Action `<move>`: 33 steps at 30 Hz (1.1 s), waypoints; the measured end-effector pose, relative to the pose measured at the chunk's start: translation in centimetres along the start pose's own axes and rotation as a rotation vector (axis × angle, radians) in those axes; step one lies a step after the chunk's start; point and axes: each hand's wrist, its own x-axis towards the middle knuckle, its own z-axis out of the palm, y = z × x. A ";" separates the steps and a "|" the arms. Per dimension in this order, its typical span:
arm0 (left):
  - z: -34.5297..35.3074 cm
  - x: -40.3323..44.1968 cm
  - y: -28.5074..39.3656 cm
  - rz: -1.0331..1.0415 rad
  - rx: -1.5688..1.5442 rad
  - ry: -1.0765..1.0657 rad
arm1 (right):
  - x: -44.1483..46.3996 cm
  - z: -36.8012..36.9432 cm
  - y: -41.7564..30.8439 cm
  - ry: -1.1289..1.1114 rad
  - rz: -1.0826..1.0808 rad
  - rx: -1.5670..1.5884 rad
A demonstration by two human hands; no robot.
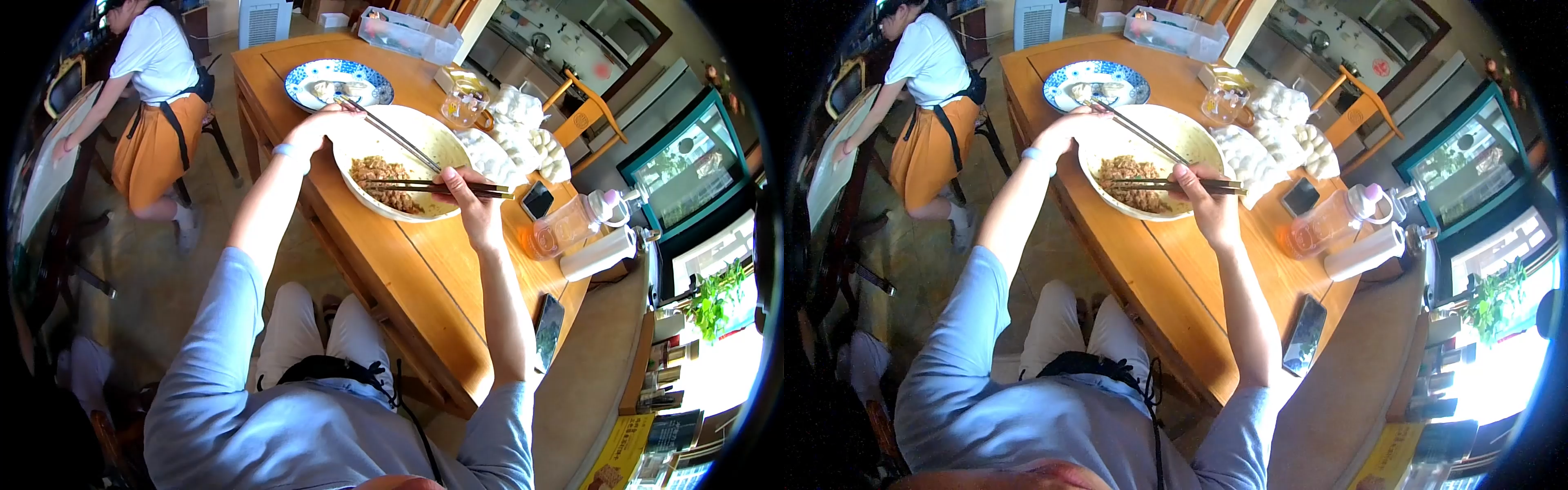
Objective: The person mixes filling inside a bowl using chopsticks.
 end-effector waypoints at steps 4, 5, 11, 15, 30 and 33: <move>1.3 -1.7 1.6 -0.069 -0.222 0.027 | -0.3 -1.3 -1.1 0.015 0.024 -0.043; 0.8 -1.6 0.7 -0.013 -0.300 -0.004 | -0.5 -1.9 -1.9 0.061 0.013 -0.068; 2.9 -3.9 -1.7 0.118 -0.625 0.193 | -0.9 -5.4 -4.9 0.143 0.051 -0.197; 2.5 -2.8 -4.6 0.250 -0.515 0.250 | -0.4 -2.9 -2.3 0.111 0.103 -0.108; 3.1 -3.4 -4.3 0.340 -0.304 0.301 | 0.7 0.2 0.3 -0.079 0.031 -0.069; 2.9 -3.1 -4.7 0.347 -0.260 0.348 | -0.3 -2.8 -2.0 -0.020 0.070 -0.096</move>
